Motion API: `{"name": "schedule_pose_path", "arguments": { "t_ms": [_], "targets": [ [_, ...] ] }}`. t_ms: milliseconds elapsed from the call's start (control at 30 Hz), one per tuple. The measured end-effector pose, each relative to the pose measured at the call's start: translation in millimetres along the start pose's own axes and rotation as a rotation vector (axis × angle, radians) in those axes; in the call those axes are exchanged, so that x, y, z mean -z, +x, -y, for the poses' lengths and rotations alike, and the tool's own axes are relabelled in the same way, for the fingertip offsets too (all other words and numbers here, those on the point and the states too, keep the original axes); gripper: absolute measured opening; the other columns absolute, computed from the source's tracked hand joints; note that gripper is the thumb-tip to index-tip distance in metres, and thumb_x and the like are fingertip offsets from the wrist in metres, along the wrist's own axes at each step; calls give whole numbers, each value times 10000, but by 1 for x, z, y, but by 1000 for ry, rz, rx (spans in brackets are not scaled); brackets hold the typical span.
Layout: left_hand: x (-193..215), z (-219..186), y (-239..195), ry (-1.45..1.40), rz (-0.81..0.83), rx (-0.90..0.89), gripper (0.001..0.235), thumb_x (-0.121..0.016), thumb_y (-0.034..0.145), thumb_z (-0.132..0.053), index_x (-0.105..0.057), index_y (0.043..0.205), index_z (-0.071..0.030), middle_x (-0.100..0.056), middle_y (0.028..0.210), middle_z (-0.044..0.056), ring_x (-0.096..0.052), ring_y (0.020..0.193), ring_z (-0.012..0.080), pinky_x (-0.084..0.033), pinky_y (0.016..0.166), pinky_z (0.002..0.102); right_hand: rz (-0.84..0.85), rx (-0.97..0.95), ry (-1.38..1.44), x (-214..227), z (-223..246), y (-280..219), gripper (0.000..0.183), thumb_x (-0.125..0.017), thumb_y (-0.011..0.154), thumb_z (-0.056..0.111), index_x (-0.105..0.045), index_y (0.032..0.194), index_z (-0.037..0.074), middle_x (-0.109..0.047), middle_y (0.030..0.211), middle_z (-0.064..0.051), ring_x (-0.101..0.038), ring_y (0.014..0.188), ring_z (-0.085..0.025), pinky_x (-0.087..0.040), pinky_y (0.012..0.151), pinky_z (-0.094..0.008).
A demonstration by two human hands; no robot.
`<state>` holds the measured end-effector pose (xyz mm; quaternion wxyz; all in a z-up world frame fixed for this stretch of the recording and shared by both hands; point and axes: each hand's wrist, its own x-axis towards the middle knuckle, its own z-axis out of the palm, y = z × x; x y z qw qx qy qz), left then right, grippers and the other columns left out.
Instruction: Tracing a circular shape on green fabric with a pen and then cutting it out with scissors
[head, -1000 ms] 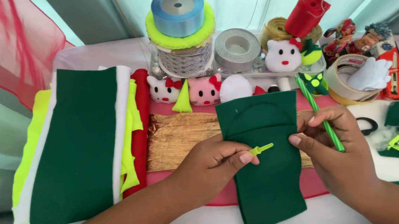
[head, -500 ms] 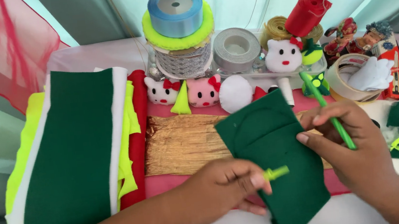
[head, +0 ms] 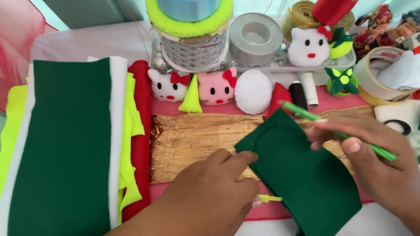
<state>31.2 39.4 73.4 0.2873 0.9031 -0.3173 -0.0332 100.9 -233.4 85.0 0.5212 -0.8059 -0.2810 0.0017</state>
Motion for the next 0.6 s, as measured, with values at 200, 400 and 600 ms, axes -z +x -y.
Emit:
{"name": "schedule_pose_path", "arguments": {
  "t_ms": [200, 400, 600],
  "targets": [
    [2, 6, 4, 112, 285, 29, 313, -504, 995, -207, -746, 1157, -91, -491, 1553, 229, -546, 1141, 445, -492, 839, 582, 146, 11, 55, -14, -31, 8, 396, -485, 1041, 293, -783, 971, 42, -820, 992, -84, -764, 1002, -233, -575, 1014, -399],
    [-6, 13, 2, 210, 327, 113, 326, -528, 911, -152, -711, 1174, -92, -437, 1548, 311, -497, 1225, 462, -489, 848, 572, 200, -110, 168, -21, -56, -2, 223, -666, 910, 24, -663, 1132, 33, -754, 1068, -118, -847, 986, -242, -675, 910, -338],
    [-5, 13, 3, 156, 360, 148, 304, -510, 929, -134, -723, 1139, -81, -394, 1554, 359, -464, 1248, 499, -454, 892, 610, 181, -18, 3, -22, -49, 11, 25, -717, 890, 115, -718, 906, 95, -811, 887, -44, -780, 923, -176, -606, 889, -339]
  ]
}}
